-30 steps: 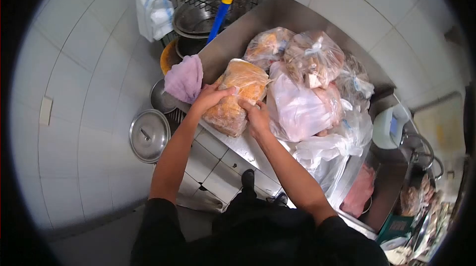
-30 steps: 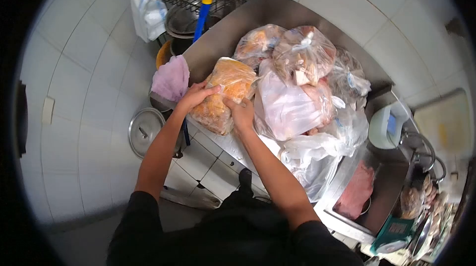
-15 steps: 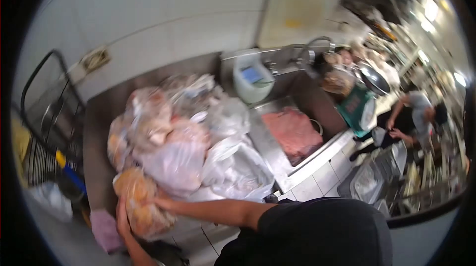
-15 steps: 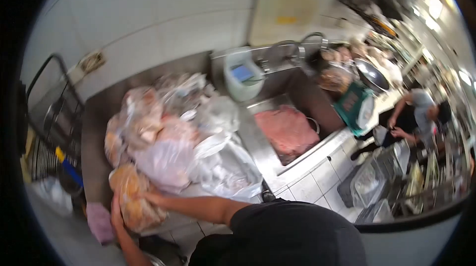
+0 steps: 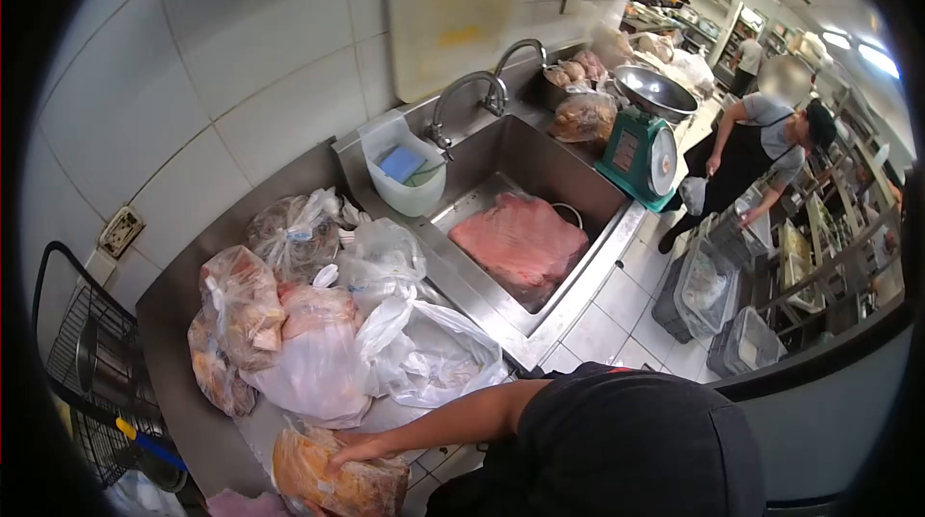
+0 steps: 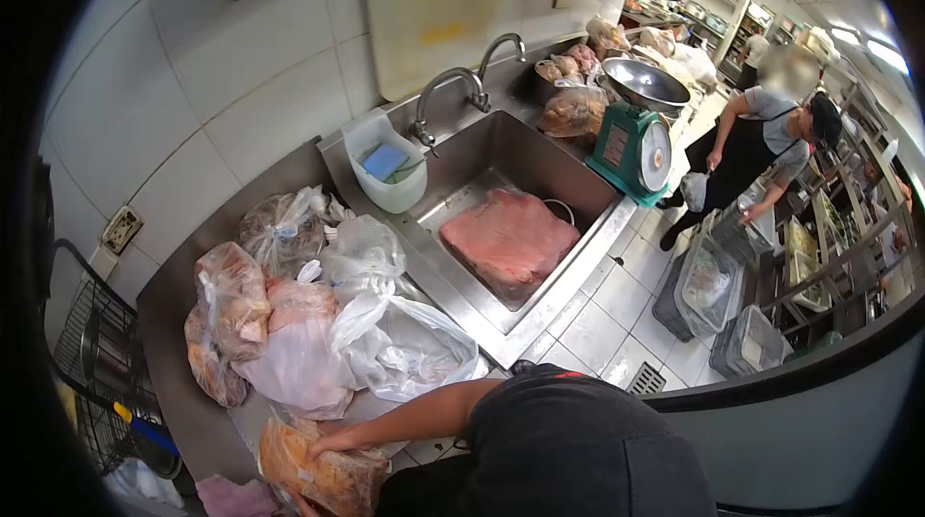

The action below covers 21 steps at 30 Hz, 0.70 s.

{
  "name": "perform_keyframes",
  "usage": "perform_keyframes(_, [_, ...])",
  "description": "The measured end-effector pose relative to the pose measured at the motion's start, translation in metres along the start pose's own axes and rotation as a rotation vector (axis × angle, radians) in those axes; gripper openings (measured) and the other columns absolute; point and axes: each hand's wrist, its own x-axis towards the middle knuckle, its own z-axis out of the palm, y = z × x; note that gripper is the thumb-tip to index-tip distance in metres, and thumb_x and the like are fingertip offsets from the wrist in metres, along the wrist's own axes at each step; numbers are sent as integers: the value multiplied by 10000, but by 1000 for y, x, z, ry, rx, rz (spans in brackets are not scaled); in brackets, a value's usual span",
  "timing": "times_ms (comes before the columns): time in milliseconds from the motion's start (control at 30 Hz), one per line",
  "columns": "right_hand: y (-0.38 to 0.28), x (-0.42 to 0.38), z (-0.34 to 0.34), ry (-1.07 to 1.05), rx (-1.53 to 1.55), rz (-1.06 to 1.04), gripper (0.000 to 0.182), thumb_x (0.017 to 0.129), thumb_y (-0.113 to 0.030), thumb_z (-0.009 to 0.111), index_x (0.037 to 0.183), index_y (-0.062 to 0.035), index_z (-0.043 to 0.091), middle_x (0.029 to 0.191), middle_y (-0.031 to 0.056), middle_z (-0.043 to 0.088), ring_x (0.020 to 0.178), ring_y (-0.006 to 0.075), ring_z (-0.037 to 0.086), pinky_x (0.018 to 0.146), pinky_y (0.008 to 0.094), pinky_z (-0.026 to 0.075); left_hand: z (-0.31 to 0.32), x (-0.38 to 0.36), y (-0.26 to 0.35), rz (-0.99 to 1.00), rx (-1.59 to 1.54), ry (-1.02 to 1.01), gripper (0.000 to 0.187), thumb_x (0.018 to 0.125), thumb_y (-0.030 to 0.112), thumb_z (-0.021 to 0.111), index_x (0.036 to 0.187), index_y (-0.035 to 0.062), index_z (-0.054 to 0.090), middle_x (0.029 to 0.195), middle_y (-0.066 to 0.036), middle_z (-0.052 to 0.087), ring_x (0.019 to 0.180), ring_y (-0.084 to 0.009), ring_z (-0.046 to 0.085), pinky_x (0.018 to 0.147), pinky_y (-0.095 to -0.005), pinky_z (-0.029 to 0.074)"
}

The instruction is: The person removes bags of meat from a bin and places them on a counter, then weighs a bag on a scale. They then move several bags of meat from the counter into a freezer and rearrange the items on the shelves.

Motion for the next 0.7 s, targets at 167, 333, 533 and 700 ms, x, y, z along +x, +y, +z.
perform_keyframes(167, [-13,-2,0,-67,56,37,931,696,-434,718,1407,-10,291,1323,164,457,1205,274,466,989,381,403,54,-14,6,86,-58,-59,843,902,626,488,1485,61,263,1469,-87,391,1276,-142,443,970,-309,447])
perform_keyframes(333, [-23,-13,2,60,120,81,767,702,-327,713,1363,-60,430,1255,150,554,1108,262,571,906,407,482,84,-19,13,115,-66,-97,820,910,610,485,1480,60,272,1463,-91,398,1271,-156,449,975,-320,445])
perform_keyframes(533, [14,12,-25,-250,130,112,884,668,-371,740,1396,-43,361,1319,154,477,1172,289,505,941,422,454,110,-30,19,155,-87,-141,792,919,590,481,1474,59,282,1457,-97,405,1265,-173,457,981,-333,443])
perform_keyframes(700, [21,-16,-29,-335,132,203,789,689,-355,715,1357,-49,430,1262,137,528,1136,270,534,911,420,464,129,-41,21,183,-112,-182,769,927,573,478,1469,59,291,1452,-101,412,1261,-188,464,987,-345,442])
